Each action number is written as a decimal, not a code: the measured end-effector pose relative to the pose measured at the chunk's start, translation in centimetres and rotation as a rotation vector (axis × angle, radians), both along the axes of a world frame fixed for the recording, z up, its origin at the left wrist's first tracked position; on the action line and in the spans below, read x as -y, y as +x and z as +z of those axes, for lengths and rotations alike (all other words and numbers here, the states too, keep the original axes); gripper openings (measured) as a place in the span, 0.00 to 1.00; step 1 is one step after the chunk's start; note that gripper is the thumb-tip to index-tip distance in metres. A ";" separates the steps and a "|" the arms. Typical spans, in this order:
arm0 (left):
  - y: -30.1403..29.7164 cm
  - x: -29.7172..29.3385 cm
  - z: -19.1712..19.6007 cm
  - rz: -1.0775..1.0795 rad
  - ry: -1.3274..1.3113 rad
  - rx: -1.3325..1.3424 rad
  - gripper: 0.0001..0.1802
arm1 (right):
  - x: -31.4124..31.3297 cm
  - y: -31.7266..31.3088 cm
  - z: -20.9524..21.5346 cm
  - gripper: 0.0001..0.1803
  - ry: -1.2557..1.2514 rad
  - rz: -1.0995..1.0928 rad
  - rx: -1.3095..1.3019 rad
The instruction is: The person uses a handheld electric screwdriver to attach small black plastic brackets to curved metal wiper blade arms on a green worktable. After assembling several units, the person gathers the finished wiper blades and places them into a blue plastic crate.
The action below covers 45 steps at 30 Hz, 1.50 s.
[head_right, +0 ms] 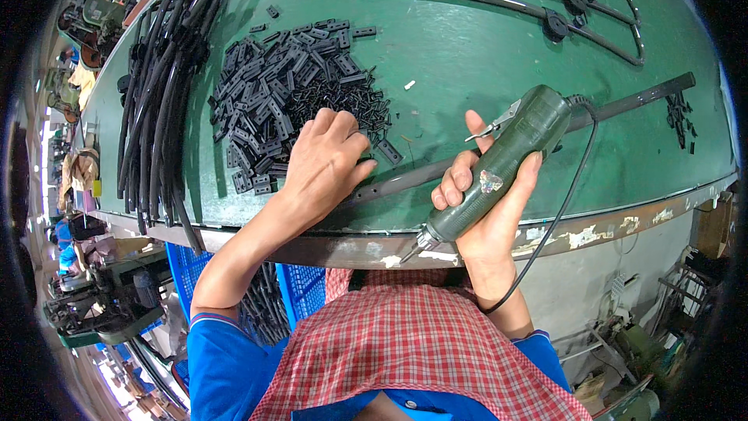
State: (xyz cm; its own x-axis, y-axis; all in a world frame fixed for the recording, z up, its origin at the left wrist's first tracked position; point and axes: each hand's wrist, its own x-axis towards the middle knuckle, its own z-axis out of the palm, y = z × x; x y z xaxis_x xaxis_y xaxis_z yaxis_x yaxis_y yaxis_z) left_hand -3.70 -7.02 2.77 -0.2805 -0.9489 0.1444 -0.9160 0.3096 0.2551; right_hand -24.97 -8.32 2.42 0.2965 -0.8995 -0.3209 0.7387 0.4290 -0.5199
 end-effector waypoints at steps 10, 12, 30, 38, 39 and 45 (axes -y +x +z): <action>0.9 -1.9 -0.4 -0.194 -0.124 -0.535 0.15 | 0.9 0.9 3.0 0.50 -0.172 -0.132 0.091; 1.3 -2.8 -1.1 -0.191 -0.094 -0.600 0.14 | 1.5 1.8 3.9 0.50 -0.404 -0.222 0.128; 2.1 -3.7 -1.3 -0.177 0.094 -0.933 0.09 | 1.6 3.7 4.7 0.56 -0.558 -0.318 0.186; 1.8 -3.6 -1.7 -0.228 0.044 -0.950 0.09 | 1.4 3.7 4.7 0.51 -0.413 -0.375 0.208; 1.8 -3.7 -2.0 -0.225 0.051 -0.954 0.10 | 1.4 3.7 4.6 0.50 -0.386 -0.384 0.203; 1.9 -4.3 -0.6 -0.034 -0.033 -0.804 0.19 | 1.7 2.9 3.9 0.45 -0.302 -0.411 0.170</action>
State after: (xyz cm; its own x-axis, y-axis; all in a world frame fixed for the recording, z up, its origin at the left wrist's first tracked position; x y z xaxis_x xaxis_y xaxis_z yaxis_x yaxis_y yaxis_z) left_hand -1.85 -2.75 2.19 -0.1069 -0.9334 0.3424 -0.4458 0.3528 0.8226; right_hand -22.04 -10.00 6.32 -0.0739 -0.9972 -0.0084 0.8988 -0.0630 -0.4338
